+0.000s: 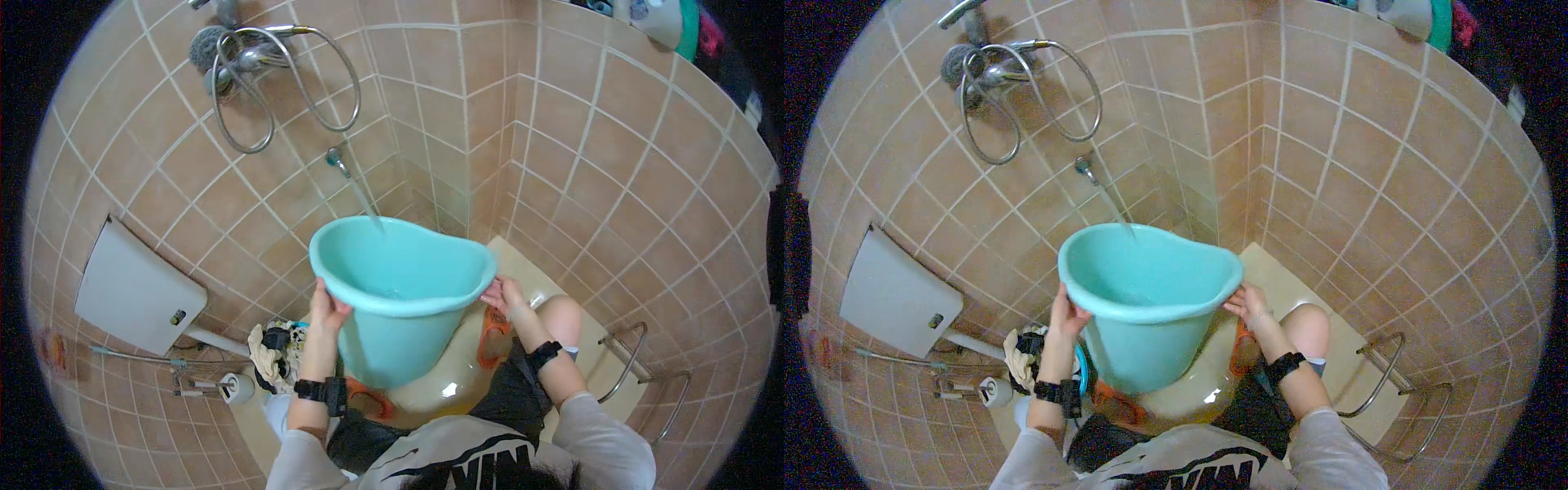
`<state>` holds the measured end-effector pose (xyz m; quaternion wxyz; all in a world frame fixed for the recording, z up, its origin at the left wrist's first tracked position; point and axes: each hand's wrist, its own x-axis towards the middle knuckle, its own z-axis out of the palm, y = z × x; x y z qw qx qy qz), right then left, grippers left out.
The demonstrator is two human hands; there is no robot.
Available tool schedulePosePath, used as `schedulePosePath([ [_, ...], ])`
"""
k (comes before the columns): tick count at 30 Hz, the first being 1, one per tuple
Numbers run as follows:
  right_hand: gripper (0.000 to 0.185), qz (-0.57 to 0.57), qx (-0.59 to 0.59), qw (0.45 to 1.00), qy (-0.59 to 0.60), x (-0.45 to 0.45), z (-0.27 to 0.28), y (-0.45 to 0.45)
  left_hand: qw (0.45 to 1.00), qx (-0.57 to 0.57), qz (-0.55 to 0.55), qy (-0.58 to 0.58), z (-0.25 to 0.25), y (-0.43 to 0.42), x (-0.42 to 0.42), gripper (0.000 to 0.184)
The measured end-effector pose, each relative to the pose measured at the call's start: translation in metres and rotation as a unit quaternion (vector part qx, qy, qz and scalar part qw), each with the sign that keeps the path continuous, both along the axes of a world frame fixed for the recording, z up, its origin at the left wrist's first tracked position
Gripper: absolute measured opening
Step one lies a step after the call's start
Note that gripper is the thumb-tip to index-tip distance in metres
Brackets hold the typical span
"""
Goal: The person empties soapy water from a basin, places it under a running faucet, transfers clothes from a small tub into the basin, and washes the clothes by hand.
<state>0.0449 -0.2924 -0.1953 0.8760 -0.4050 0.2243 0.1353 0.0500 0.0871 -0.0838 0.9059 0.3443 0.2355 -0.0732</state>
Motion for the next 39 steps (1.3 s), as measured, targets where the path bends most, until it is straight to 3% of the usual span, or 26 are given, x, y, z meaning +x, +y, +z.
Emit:
schedulePosePath([
  [2,0.033,0.045,-0.174,0.984,-0.005,0.003,0.018,0.0,0.995,0.077,-0.058,0.0,-0.024,0.046,0.003,0.038],
  [3,0.033,0.041,-0.166,0.985,0.002,0.002,0.036,0.006,0.991,0.127,-0.046,0.012,-0.019,0.051,-0.003,0.038],
  [5,0.035,0.185,-0.382,0.905,0.005,-0.002,0.068,0.017,0.984,0.175,-0.028,-0.003,0.002,0.046,-0.027,0.041],
  [6,0.035,0.184,-0.373,0.909,0.012,-0.001,0.058,0.015,0.983,0.178,-0.022,0.027,0.002,0.049,-0.033,0.04],
  [11,0.059,0.353,-0.645,0.677,-0.028,0.023,-0.058,0.0,0.964,0.248,-0.069,0.066,0.019,0.016,-0.045,0.037],
  [12,0.059,0.353,-0.64,0.682,-0.023,0.022,-0.094,-0.006,0.962,0.252,-0.076,0.07,0.024,0.002,-0.039,0.037],
  [14,0.053,0.359,-0.683,0.636,-0.001,0.005,-0.159,-0.019,0.953,0.267,-0.139,0.027,0.038,-0.033,-0.018,0.034],
  [16,0.049,0.394,-0.66,0.639,0.001,-0.021,-0.169,-0.024,0.936,0.299,-0.182,0.032,0.058,-0.063,0.004,0.023],
  [18,0.041,0.459,-0.628,0.628,-0.021,-0.029,-0.166,-0.029,0.936,0.25,-0.246,0.024,0.066,-0.079,0.033,0.018],
  [23,0.037,0.579,-0.558,0.59,-0.075,-0.039,-0.158,-0.034,0.913,0.29,-0.285,0.02,0.106,-0.148,0.07,0.017],
  [25,0.037,0.598,-0.544,0.582,-0.09,-0.046,-0.159,-0.03,0.902,0.28,-0.328,0.03,0.11,-0.155,0.095,0.02],
  [32,0.037,0.622,-0.515,0.576,-0.126,-0.055,-0.158,-0.017,0.896,0.299,-0.322,0.058,0.135,-0.189,0.124,0.022],
  [39,0.037,0.63,-0.5,0.576,-0.146,-0.059,-0.157,-0.007,0.861,0.391,-0.325,0.025,0.151,-0.206,0.124,0.022],
])
